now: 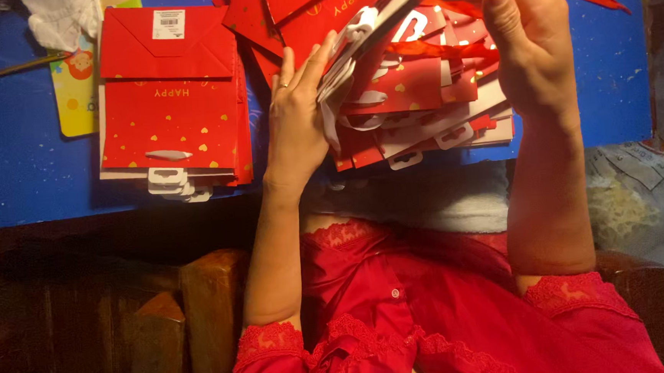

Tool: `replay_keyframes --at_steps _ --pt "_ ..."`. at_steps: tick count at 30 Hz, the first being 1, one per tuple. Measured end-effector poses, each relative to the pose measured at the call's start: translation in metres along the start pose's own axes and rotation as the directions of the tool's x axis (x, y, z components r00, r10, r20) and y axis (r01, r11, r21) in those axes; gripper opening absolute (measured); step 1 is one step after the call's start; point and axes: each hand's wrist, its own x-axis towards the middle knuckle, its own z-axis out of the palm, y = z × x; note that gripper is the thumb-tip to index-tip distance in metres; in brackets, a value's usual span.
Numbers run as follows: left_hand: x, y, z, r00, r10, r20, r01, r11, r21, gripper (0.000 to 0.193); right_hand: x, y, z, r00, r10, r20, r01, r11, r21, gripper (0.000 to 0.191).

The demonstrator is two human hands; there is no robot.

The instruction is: The person assembles red paper gift bags by inserting white handles through slots and folding the bag base. They repeatedly pick up bags, thread the handles, and stack the finished items on a blue table.

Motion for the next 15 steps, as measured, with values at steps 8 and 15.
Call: replay_keyframes --at_steps 8,15 --pt "0.006 0.010 0.013 0.967 -0.220 -0.129 0.210 0.974 -0.084 0.045 -0.017 0.008 0.011 0.969 0.225 -0.101 -0.245 0.920 -0.306 0.030" --pt "0.006 0.000 0.015 0.970 -0.183 -0.162 0.154 0.972 -0.177 0.045 -0.004 0.050 0.013 0.981 -0.181 -0.067 0.112 0.814 -0.569 0.023"
